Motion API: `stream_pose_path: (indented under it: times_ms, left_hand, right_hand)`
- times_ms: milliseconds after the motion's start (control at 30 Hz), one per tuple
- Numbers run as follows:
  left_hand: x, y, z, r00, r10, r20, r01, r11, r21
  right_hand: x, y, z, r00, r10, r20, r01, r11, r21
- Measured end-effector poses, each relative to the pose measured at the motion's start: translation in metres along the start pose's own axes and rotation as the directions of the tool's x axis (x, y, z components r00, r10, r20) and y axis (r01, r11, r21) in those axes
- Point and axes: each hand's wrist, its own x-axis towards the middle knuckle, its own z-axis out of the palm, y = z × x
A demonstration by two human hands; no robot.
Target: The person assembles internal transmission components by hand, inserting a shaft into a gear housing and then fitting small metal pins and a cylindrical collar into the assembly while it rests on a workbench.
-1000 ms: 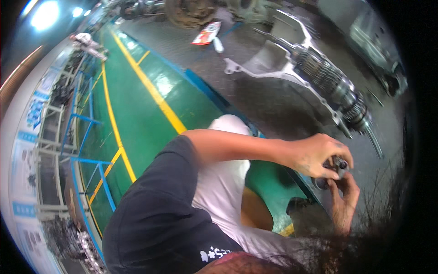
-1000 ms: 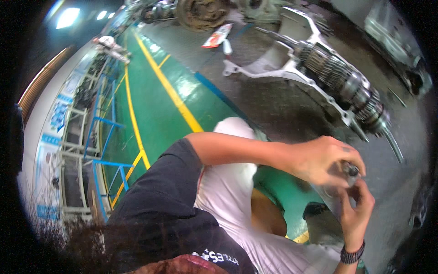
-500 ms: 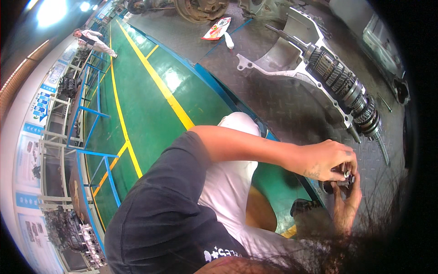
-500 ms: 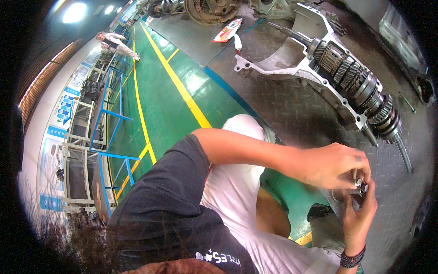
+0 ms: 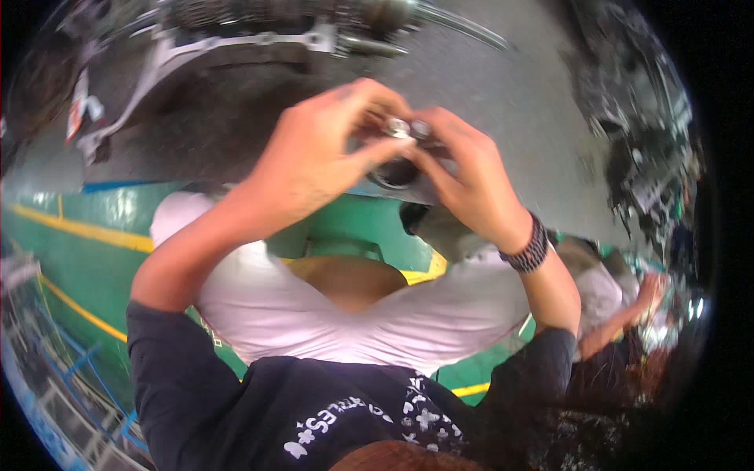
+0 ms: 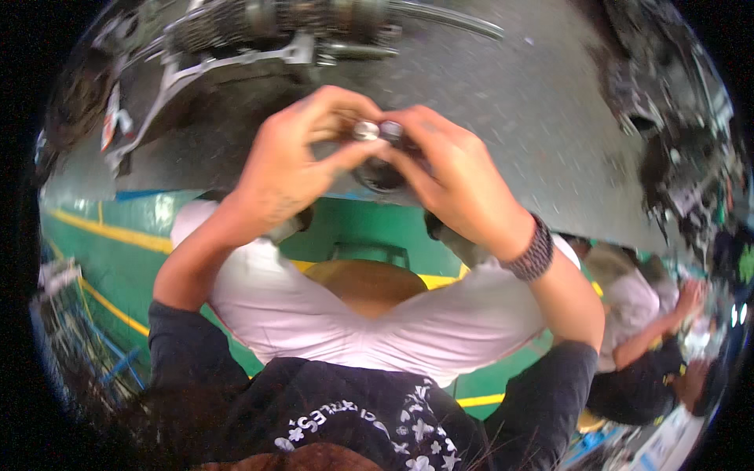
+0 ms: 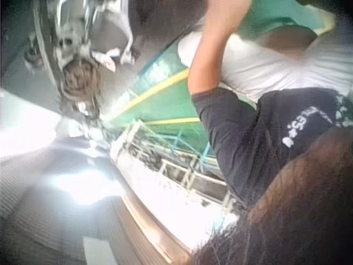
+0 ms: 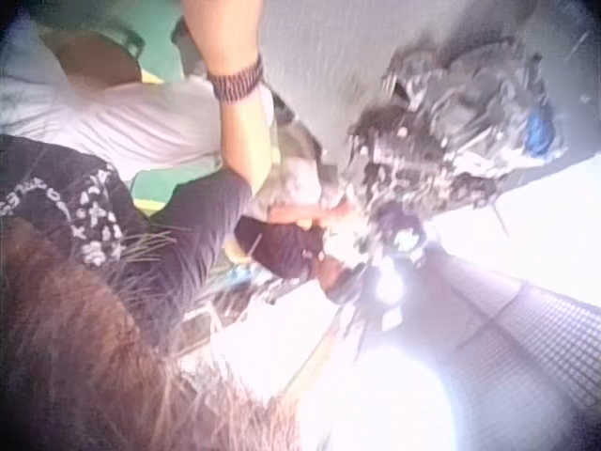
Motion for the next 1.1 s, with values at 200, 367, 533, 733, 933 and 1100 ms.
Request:
stream_pose_path:
  times_ms: [200, 367, 533, 733, 933, 1100]
  left_hand:
    - [0.002, 0.005, 0.003, 0.997, 0.047, -0.068, -0.042, 0.995, 0.085]
    - [0.005, 0.003, 0.004, 0.988, 0.114, -0.108, -0.103, 0.990, 0.095]
    - [0.002, 0.007, -0.005, 0.934, 0.312, -0.174, -0.285, 0.945, 0.162]
    - [-0.003, 0.000, -0.007, 0.884, 0.461, -0.077, -0.453, 0.886, 0.104]
    - [0.004, 0.002, 0.000, 0.915, 0.402, 0.022, -0.396, 0.888, 0.232]
    - [0.003, 0.001, 0.004, 0.907, 0.419, 0.024, -0.406, 0.860, 0.309]
  right_hand:
    - [-0.001, 0.004, -0.008, 0.999, -0.049, -0.015, 0.049, 0.999, -0.004]
    - [-0.002, 0.004, -0.017, 0.996, -0.083, -0.028, 0.082, 0.996, -0.046]
    - [0.004, -0.007, -0.022, 0.978, -0.170, -0.124, 0.166, 0.985, -0.047]
    - [-0.001, -0.013, -0.030, 0.974, -0.103, -0.204, 0.107, 0.994, 0.005]
    - [0.000, -0.008, -0.035, 0.984, -0.144, -0.101, 0.142, 0.989, -0.032]
    - [-0.004, -0.012, -0.037, 0.981, -0.129, -0.143, 0.132, 0.991, 0.018]
